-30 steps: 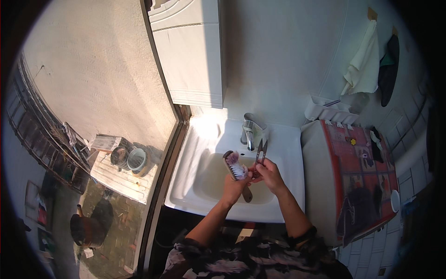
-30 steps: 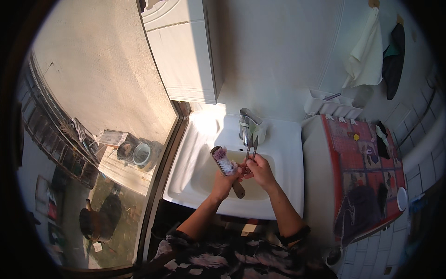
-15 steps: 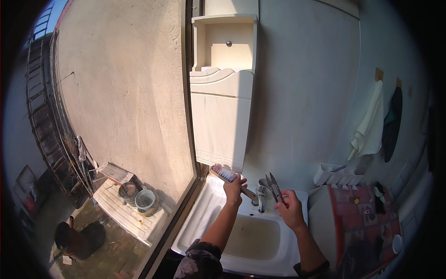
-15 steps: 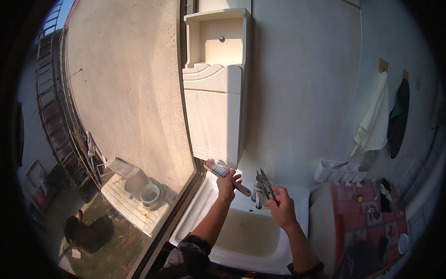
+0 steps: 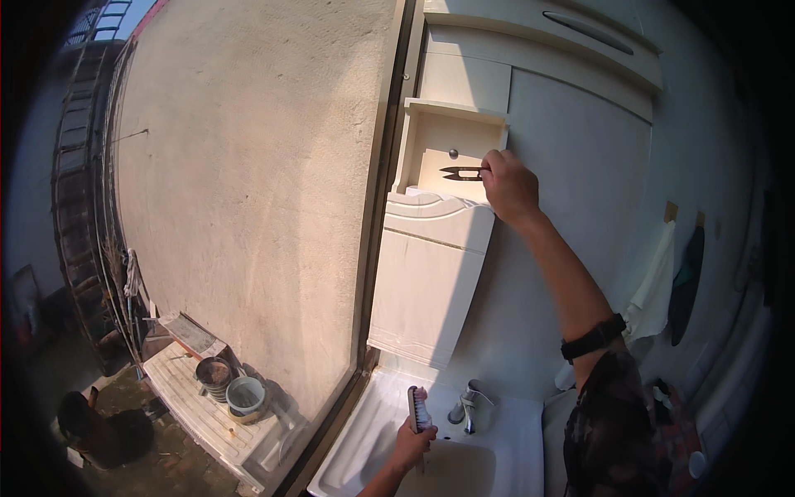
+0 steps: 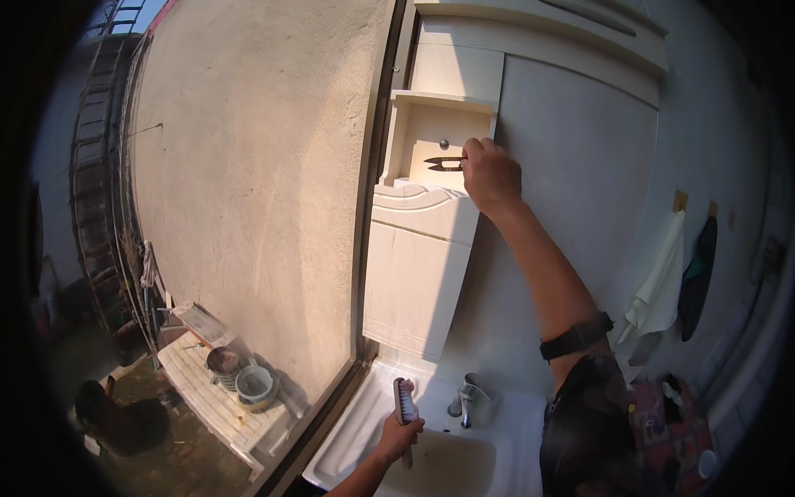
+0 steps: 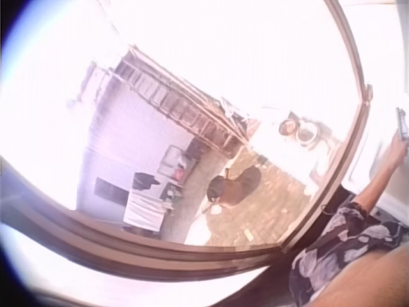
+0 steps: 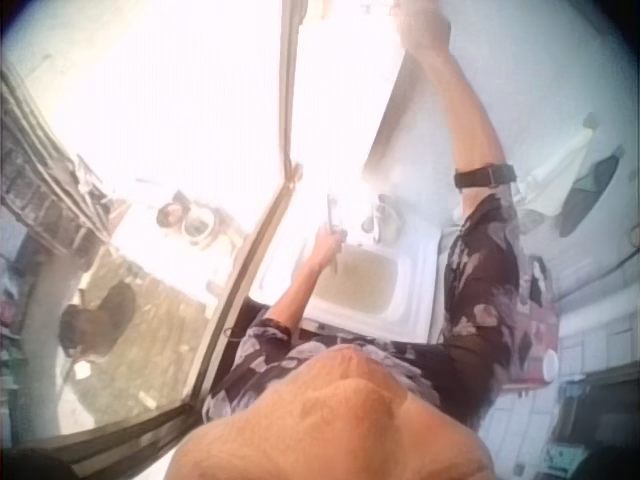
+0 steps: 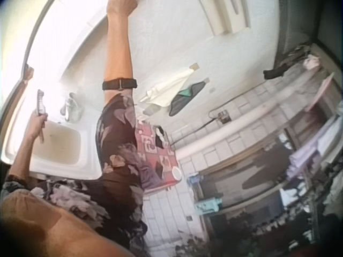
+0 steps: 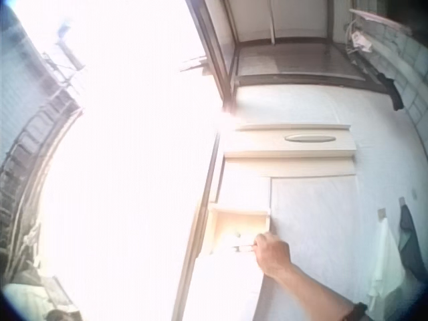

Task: The person scrubs a white plastic toothbrush holder with a brush and a purple cloth at a sink, rinses it, and wipes it dry. They also briefly handle a toothbrush and a small white cup before returning to cleaning the holder.

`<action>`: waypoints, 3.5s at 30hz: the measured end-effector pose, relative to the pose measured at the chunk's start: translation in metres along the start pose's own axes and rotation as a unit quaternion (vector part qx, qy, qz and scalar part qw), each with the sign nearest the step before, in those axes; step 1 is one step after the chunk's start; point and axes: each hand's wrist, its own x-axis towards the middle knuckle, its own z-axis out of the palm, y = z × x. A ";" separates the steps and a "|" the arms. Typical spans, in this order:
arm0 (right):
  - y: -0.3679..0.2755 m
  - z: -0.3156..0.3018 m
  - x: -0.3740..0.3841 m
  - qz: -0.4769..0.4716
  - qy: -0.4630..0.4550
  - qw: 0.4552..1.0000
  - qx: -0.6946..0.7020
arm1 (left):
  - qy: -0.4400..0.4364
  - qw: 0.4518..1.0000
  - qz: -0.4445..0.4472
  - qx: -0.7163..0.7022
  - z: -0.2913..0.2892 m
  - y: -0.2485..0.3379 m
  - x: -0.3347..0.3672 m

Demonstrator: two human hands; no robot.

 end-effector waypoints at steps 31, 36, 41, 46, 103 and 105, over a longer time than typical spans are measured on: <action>-0.050 -0.004 -0.015 -0.104 -0.047 0.951 0.286 | -0.097 0.972 0.094 -0.190 -0.015 0.050 -0.017; -0.079 -0.056 -0.143 -0.037 -0.282 0.880 0.380 | -0.169 0.952 0.195 -0.166 -0.013 0.085 -0.009; -0.084 -0.061 -0.250 0.197 -0.542 0.686 0.443 | -0.100 0.960 0.239 -0.108 0.003 0.091 -0.001; -0.091 -0.065 -0.299 0.188 -0.498 0.686 0.496 | -0.017 0.967 0.247 -0.061 0.023 0.089 0.008; -0.118 0.182 -0.278 0.288 -0.151 0.909 0.260 | -0.072 0.967 -0.071 -0.234 -0.054 0.046 0.076; -0.120 0.182 -0.271 0.240 0.058 0.936 0.249 | -0.079 0.968 -0.074 -0.225 -0.058 0.045 0.076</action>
